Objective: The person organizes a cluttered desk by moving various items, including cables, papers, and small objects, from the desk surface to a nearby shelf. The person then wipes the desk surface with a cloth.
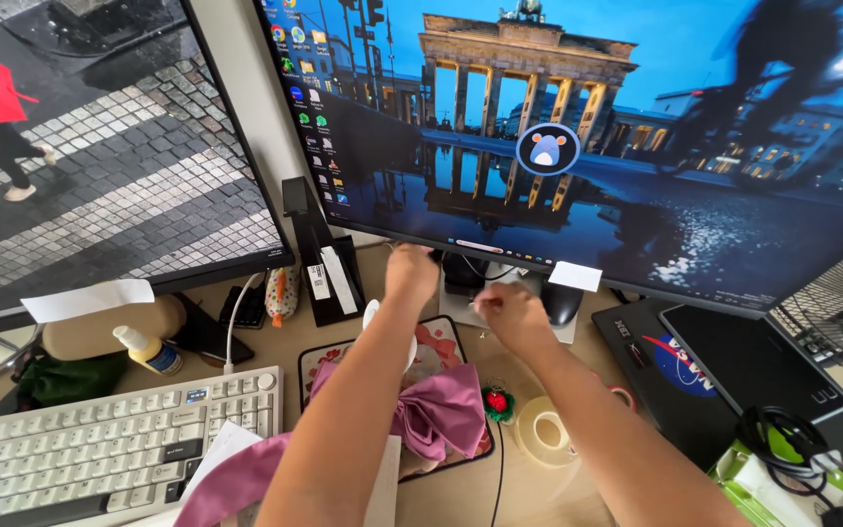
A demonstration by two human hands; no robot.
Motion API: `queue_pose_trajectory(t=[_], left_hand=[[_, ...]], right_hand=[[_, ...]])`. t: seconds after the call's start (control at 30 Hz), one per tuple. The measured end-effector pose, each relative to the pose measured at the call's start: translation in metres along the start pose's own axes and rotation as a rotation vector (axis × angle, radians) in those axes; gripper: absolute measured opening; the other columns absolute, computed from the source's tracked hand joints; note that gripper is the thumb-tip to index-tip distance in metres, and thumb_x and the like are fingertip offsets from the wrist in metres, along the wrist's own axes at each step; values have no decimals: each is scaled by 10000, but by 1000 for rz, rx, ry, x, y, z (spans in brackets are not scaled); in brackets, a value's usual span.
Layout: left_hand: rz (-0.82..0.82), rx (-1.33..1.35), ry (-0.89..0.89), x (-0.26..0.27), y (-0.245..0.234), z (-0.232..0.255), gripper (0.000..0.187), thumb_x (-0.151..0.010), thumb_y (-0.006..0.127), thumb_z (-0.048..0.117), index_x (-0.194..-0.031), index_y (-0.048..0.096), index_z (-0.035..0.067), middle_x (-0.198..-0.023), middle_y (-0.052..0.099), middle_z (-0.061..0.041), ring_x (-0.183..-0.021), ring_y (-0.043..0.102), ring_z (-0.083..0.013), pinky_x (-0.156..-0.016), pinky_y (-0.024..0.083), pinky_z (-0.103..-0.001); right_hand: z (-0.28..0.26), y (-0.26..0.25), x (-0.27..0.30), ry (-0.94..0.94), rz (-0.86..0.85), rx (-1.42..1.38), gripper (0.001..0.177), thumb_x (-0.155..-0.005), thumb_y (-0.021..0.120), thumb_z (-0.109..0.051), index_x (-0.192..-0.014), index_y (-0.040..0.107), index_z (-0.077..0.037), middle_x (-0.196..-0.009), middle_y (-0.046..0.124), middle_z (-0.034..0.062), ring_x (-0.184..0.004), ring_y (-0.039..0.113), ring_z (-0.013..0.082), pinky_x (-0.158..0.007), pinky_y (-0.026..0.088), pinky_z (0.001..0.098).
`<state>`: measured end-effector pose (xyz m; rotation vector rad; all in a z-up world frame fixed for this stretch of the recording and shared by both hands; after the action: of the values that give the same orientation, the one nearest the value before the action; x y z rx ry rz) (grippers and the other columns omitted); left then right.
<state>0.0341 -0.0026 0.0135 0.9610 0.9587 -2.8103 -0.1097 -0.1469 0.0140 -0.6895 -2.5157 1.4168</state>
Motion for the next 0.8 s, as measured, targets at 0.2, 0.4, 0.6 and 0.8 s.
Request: queue_pose_trajectory(t=[0.2, 0.4, 0.6, 0.8], left_hand=[[-744, -463, -93, -1, -17, 6, 214, -913, 559, 12, -1065, 679, -79, -957, 692, -250, -955, 733, -369, -783, 644, -504], [-759, -513, -104, 6, -6, 20, 186, -870, 601, -27, -1036, 646, -99, -854, 664, -212, -832, 733, -382, -667, 615, -589], [-727, -520, -71, 11, -14, 42, 126, -869, 599, -91, -978, 661, -82, -848, 686, -170, -827, 741, -332, -627, 611, -572], [-701, -393, -31, 27, 35, -2, 145, -904, 585, -68, -1026, 650, -110, -904, 684, -245, -880, 742, -378, -708, 637, -508]], right_hand=[[-4, 16, 11, -422, 268, 418, 171, -898, 614, -253, -909, 757, -346, -825, 654, -59, -745, 718, 157, -615, 614, 269], [16, 46, -12, -579, 385, 435, 141, -917, 622, -242, -876, 701, -352, -810, 579, -63, -704, 665, 158, -566, 577, 273], [23, 40, -9, -444, 381, 436, 100, -863, 666, -455, -931, 713, -398, -883, 605, -62, -671, 685, 165, -656, 634, 310], [15, 39, -8, -435, 245, 243, 86, -886, 666, -400, -929, 705, -337, -877, 614, -57, -796, 719, 174, -704, 629, 296]])
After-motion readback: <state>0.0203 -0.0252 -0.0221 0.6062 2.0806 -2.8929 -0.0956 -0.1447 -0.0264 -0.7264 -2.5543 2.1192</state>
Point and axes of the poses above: each hand's wrist, its own x-axis away from the middle knuckle, its own y-axis out of the palm, z = x × y, the point moved 5 cm from there along -x, towards the middle knuckle
